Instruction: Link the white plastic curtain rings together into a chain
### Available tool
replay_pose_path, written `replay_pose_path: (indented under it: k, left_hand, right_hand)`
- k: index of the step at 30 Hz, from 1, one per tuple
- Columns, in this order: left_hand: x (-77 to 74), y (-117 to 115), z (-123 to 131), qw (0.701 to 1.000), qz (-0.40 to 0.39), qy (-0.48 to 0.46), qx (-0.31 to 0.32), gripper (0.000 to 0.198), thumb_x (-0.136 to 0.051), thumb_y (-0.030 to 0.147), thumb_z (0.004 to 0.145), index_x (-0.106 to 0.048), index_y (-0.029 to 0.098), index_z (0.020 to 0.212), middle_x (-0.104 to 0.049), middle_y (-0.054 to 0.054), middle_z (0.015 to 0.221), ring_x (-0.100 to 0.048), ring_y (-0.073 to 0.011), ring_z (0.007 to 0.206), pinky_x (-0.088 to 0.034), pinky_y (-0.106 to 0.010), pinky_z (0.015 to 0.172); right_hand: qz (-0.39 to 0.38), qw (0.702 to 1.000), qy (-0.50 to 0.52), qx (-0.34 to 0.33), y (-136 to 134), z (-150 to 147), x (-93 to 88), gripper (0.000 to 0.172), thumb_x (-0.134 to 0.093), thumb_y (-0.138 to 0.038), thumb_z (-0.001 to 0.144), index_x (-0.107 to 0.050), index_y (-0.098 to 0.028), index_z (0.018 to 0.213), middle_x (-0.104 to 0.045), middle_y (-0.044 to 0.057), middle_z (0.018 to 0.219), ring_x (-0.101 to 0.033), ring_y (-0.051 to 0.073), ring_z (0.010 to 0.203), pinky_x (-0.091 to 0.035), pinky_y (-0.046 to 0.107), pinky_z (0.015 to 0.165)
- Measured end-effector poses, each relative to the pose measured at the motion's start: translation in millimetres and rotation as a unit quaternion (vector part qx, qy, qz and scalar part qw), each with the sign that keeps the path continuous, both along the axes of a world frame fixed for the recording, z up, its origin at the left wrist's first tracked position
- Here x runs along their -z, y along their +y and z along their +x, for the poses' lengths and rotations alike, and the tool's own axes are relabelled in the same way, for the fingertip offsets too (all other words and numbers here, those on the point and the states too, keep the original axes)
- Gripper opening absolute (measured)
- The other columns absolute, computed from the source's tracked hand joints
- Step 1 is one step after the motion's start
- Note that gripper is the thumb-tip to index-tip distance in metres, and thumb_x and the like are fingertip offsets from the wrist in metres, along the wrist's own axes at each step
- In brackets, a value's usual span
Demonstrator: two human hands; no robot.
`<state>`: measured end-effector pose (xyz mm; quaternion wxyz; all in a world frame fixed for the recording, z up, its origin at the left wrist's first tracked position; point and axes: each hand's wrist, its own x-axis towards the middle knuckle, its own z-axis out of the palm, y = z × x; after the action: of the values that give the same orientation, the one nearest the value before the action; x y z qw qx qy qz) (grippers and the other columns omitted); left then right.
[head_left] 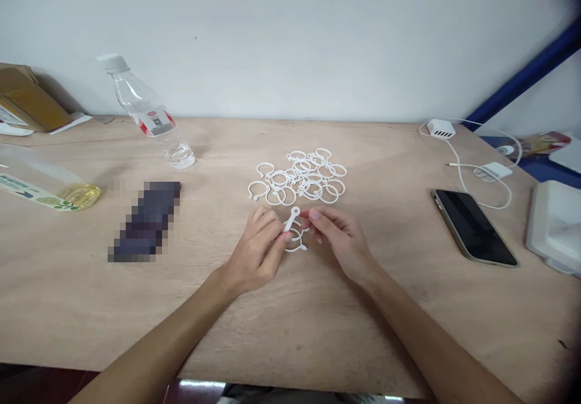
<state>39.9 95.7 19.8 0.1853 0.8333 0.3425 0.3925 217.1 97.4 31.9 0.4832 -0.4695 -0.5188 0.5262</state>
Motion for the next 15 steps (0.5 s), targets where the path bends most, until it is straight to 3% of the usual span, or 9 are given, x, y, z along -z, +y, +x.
replay_pose_path:
  k: [4, 9, 13, 15]
  left_hand:
    - [-2.8, -0.7, -0.4, 0.998, 0.016, 0.007, 0.053, 0.022, -0.040, 0.017, 0.095, -0.054, 0.016, 0.078, -0.050, -0.003, 0.073, -0.042, -0.0165, 0.073, -0.037, -0.035, 0.073]
    - [-3.7, -1.5, -1.6, 0.997, -0.001, 0.011, 0.072, 0.022, -0.040, 0.018, 0.095, -0.055, 0.016, 0.078, -0.050, -0.003, 0.072, -0.044, -0.0170, 0.075, -0.036, -0.036, 0.074]
    - [-2.0, -2.2, -1.3, 1.000, -0.003, 0.011, -0.007, 0.018, -0.046, 0.029, 0.092, -0.058, 0.016, 0.085, -0.054, -0.004, 0.078, -0.046, -0.0187, 0.078, -0.036, -0.036, 0.074]
    - [-1.5, -2.2, -0.7, 0.998, -0.008, 0.017, -0.068, 0.027, -0.048, 0.040, 0.091, -0.059, 0.016, 0.094, -0.057, -0.006, 0.083, -0.047, -0.0207, 0.081, -0.035, -0.038, 0.076]
  right_hand:
    - [-0.032, 0.999, 0.034, 0.005, 0.5, -3.8, 0.2, 0.031, -0.067, -0.049, 0.076, -0.071, -0.019, 0.080, -0.062, 0.001, 0.069, -0.048, 0.011, 0.056, -0.041, 0.026, 0.054]
    - [-0.049, 0.997, 0.052, -0.014, -0.6, -7.2, 2.0, 0.027, -0.069, -0.045, 0.076, -0.069, -0.018, 0.077, -0.057, -0.002, 0.063, -0.046, 0.009, 0.055, -0.039, 0.025, 0.052]
    - [-0.062, 0.994, 0.090, -0.019, 0.5, -5.0, 5.1, 0.024, -0.071, -0.042, 0.076, -0.070, -0.018, 0.071, -0.056, -0.002, 0.061, -0.045, 0.009, 0.055, -0.038, 0.024, 0.052]
    - [-0.071, 0.991, 0.116, -0.018, 1.2, -4.2, 5.9, 0.023, -0.072, -0.041, 0.075, -0.070, -0.018, 0.070, -0.057, -0.002, 0.061, -0.045, 0.009, 0.055, -0.038, 0.024, 0.053]
